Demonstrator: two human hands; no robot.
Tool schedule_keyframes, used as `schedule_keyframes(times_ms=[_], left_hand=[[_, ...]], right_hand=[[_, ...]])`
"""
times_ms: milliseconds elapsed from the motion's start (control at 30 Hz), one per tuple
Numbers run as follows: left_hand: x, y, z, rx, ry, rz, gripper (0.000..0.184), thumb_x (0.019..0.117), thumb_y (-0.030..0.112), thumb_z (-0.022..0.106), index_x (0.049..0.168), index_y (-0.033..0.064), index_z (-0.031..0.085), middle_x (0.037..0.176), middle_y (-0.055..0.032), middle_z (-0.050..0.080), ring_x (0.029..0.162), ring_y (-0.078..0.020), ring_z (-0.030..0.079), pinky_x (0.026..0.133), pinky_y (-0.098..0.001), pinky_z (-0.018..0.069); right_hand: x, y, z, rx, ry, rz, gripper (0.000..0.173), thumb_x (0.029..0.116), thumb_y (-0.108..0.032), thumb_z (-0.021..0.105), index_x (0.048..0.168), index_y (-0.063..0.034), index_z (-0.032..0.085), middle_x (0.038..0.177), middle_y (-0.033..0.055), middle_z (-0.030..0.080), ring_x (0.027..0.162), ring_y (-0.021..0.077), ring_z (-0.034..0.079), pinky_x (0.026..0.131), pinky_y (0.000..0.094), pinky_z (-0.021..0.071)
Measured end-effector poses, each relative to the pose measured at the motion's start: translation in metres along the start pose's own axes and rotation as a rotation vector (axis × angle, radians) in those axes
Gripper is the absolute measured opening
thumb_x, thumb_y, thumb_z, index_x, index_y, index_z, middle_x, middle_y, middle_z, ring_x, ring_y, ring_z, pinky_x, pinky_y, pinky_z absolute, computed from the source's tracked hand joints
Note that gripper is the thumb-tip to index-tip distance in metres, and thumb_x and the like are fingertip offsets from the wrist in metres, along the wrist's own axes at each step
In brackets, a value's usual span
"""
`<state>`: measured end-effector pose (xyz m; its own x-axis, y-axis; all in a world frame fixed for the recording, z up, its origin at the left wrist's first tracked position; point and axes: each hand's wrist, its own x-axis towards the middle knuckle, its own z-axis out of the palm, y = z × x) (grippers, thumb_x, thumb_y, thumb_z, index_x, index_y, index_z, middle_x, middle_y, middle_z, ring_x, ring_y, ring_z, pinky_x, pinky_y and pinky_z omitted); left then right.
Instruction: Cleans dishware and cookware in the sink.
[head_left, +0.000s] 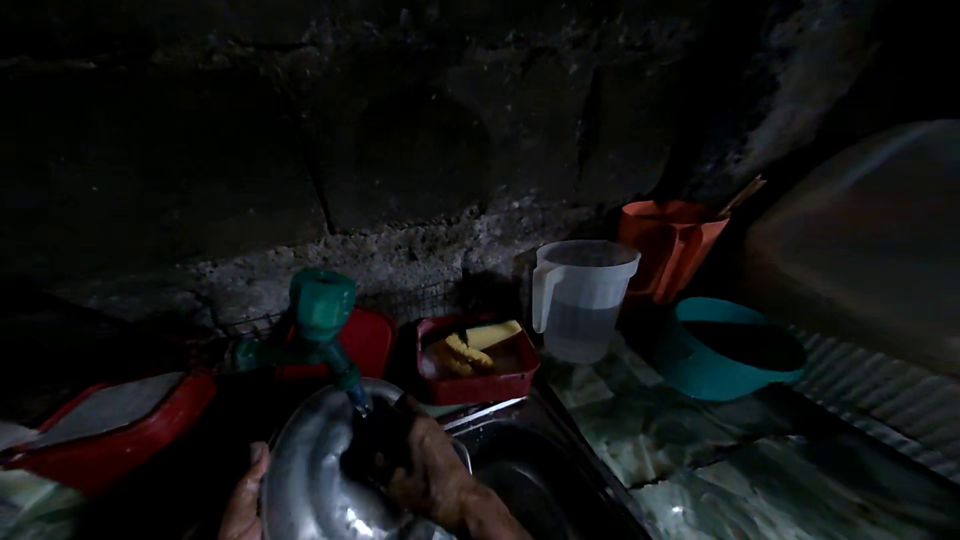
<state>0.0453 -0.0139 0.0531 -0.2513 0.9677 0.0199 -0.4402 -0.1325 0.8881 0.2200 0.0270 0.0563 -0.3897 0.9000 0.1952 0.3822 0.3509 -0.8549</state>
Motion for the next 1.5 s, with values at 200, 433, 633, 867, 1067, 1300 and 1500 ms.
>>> schedule_keyframes(times_ms=[200, 433, 633, 867, 1067, 1300, 1500], left_hand=[[-0.001, -0.006, 0.008, 0.005, 0.023, -0.005, 0.039, 0.1128, 0.028, 0.021, 0.113, 0.0125, 0.057, 0.093, 0.0069, 0.073, 0.09, -0.0021, 0.071, 0.082, -0.0252, 0.0611], [0.001, -0.002, -0.007, 0.031, 0.133, 0.046, 0.035, 0.1128, 0.024, 0.028, 0.113, 0.0092, 0.06, 0.093, 0.0054, 0.073, 0.088, -0.0027, 0.071, 0.082, -0.0254, 0.0611], [-0.003, -0.013, -0.001, -0.02, 0.164, 0.063, 0.033, 0.1127, 0.02, 0.026, 0.114, 0.0069, 0.057, 0.092, 0.0037, 0.072, 0.088, -0.0037, 0.07, 0.081, -0.0254, 0.061], [-0.01, -0.024, 0.005, 0.108, 0.152, 0.002, 0.032, 0.1127, 0.028, 0.028, 0.124, 0.01, 0.052, 0.101, 0.0067, 0.067, 0.093, -0.0001, 0.066, 0.082, -0.023, 0.0578], [0.003, -0.058, -0.034, -0.104, -0.221, 0.087, 0.054, 0.111, 0.035, 0.034, 0.141, -0.0065, 0.049, 0.141, -0.0192, 0.058, 0.131, -0.0268, 0.058, 0.11, -0.0456, 0.0469], [-0.01, -0.01, 0.0, -0.02, 0.23, -0.029, 0.035, 0.113, 0.023, 0.022, 0.114, 0.0112, 0.056, 0.091, 0.007, 0.071, 0.086, -0.0004, 0.07, 0.08, -0.0229, 0.0607], [-0.016, -0.006, 0.01, -0.018, 0.065, -0.019, 0.042, 0.1122, 0.016, 0.021, 0.1, 0.0089, 0.061, 0.084, 0.0059, 0.073, 0.083, -0.0002, 0.07, 0.079, -0.0194, 0.0601]], right_hand=[[0.003, 0.003, 0.034, -0.4, 0.415, -0.209, 0.033, 0.083, -0.016, 0.07, 0.108, 0.0047, 0.073, 0.111, 0.0268, 0.068, 0.108, 0.0439, 0.065, 0.081, 0.054, 0.0549], [-0.001, 0.064, 0.006, -0.18, 0.196, -0.146, 0.076, 0.105, -0.06, 0.018, 0.153, -0.0098, 0.049, 0.163, 0.0163, 0.037, 0.152, 0.0361, 0.032, 0.119, 0.0639, 0.0243], [-0.044, 0.058, 0.04, -0.412, 0.329, -0.337, 0.087, 0.1026, -0.067, 0.022, 0.141, 0.0027, 0.058, 0.153, 0.0211, 0.05, 0.146, 0.0386, 0.043, 0.12, 0.0598, 0.0291], [-0.065, -0.01, 0.073, -0.637, 0.485, -0.326, 0.02, 0.0919, -0.006, 0.061, 0.1, 0.0038, 0.076, 0.107, 0.0285, 0.072, 0.106, 0.0436, 0.07, 0.094, 0.0442, 0.0572], [-0.027, -0.03, 0.09, -0.532, 0.562, -0.169, 0.064, 0.1005, -0.038, 0.053, 0.133, 0.0174, 0.057, 0.139, 0.0378, 0.054, 0.134, 0.0508, 0.052, 0.115, 0.0486, 0.0412], [-0.074, 0.034, 0.069, -0.522, 0.326, -0.537, 0.061, 0.1069, -0.051, 0.04, 0.139, -0.0037, 0.062, 0.143, 0.017, 0.061, 0.137, 0.0313, 0.055, 0.12, 0.0459, 0.0359], [-0.071, 0.079, 0.018, -0.094, 0.4, -0.191, 0.06, 0.1023, -0.048, 0.049, 0.13, 0.0025, 0.065, 0.136, 0.0309, 0.057, 0.128, 0.0386, 0.056, 0.108, 0.0501, 0.0456]])
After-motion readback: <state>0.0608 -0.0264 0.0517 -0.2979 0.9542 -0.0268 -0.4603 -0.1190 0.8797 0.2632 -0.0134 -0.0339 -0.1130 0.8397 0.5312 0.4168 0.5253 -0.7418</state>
